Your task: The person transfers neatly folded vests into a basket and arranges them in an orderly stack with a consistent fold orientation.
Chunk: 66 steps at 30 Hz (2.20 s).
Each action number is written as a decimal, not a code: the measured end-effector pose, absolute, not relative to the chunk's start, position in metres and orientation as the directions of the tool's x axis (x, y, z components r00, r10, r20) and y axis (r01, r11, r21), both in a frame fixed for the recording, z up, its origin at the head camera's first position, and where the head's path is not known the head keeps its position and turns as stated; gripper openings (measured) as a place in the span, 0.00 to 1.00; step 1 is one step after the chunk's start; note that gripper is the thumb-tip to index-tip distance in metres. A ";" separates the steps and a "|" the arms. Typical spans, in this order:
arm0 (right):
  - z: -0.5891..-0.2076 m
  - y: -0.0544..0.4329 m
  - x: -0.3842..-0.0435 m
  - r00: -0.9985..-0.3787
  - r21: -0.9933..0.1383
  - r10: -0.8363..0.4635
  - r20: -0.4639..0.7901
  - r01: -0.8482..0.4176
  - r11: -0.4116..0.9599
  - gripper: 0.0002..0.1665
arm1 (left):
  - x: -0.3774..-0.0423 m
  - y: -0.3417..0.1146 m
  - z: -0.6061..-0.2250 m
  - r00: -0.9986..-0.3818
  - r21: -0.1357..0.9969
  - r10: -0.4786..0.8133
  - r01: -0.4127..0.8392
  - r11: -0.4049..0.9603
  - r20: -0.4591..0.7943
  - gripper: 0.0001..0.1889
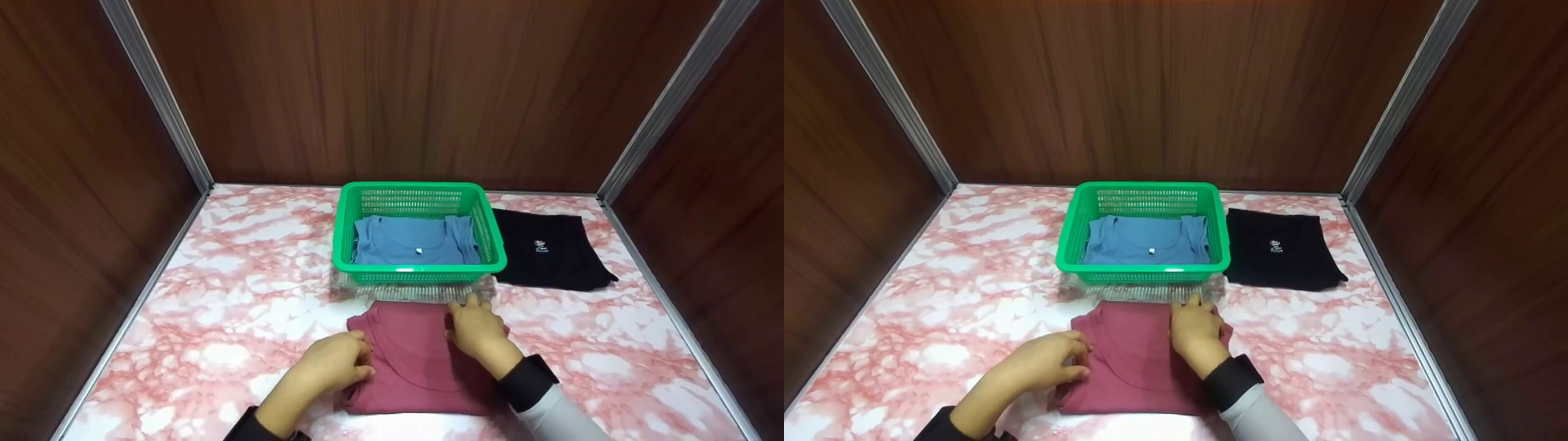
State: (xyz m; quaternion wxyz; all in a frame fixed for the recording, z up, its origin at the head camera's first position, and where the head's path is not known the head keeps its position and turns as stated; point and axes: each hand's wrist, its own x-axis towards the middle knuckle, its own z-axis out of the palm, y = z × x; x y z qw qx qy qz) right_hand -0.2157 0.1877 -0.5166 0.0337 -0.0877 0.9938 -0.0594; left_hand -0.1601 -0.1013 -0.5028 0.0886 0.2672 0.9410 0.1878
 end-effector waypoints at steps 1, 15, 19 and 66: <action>-0.515 0.190 -0.216 -0.981 -0.136 -0.186 -0.060 -0.177 0.975 0.29 | -0.161 -0.101 -0.503 -0.839 0.400 0.540 0.473 0.785 -0.065 0.11; -0.502 0.216 -0.220 -0.961 -0.255 -0.246 -0.128 -0.208 0.944 0.26 | -0.173 -0.090 -0.500 -0.835 0.433 0.536 0.439 0.787 -0.126 0.12; -0.496 0.228 -0.219 -0.960 -0.348 -0.263 -0.099 -0.215 0.913 0.26 | -0.177 -0.086 -0.498 -0.851 0.433 0.520 0.444 0.784 -0.070 0.09; -0.506 0.289 -0.191 -0.976 -0.436 -0.023 -0.216 0.076 0.897 0.23 | -0.201 -0.072 -0.518 -1.000 0.464 0.023 0.028 0.886 0.016 0.18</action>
